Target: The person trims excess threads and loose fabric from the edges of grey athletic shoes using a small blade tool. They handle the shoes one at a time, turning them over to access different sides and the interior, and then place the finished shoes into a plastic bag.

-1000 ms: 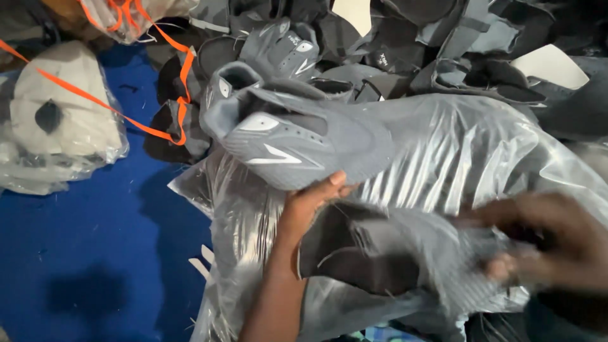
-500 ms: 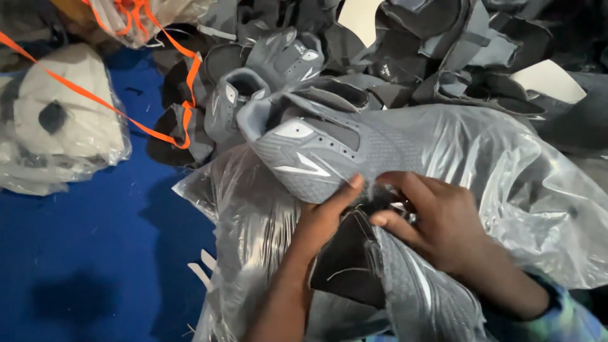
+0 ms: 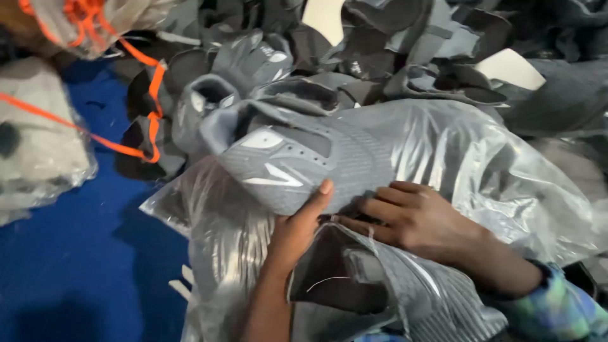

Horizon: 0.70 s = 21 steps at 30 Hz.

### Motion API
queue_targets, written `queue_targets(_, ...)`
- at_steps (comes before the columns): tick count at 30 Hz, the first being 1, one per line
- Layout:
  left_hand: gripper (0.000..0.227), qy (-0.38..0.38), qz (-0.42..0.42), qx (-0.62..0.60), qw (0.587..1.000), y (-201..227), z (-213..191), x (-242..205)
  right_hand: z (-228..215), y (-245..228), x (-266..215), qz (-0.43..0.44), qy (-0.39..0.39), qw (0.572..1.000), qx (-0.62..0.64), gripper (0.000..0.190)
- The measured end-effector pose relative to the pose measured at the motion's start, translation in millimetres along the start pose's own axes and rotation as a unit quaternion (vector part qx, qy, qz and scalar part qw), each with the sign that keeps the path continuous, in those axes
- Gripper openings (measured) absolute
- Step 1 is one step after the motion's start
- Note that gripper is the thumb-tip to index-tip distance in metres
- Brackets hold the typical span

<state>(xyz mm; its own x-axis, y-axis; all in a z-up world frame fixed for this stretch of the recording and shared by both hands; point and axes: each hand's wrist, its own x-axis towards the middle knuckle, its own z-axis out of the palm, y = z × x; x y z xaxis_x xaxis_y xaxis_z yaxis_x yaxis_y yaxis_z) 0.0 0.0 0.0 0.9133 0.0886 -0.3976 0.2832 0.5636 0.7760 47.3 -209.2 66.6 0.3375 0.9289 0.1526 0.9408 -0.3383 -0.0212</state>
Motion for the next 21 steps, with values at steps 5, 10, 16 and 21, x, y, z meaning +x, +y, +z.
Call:
queue_targets(5,0.054,0.043,-0.016,0.065,0.997,-8.2,-9.1,6.2,1.2,3.8,8.5,-0.042,0.021,0.997,0.064,0.05)
queue_targets(10,0.053,0.057,0.005,0.049,0.997,-4.2,-4.6,1.8,0.9,-0.3,4.2,-0.032,0.006,0.997,0.069,0.049)
queue_targets(16,0.05,0.067,-0.043,-0.069,0.994,-4.0,-1.7,5.8,4.0,-6.0,7.8,-0.022,0.078,0.996,0.03,0.043)
queue_targets(21,0.042,0.035,-0.001,-0.084,0.996,-16.4,-12.9,9.1,2.8,-6.0,8.1,-0.02,0.118,0.993,0.006,0.043)
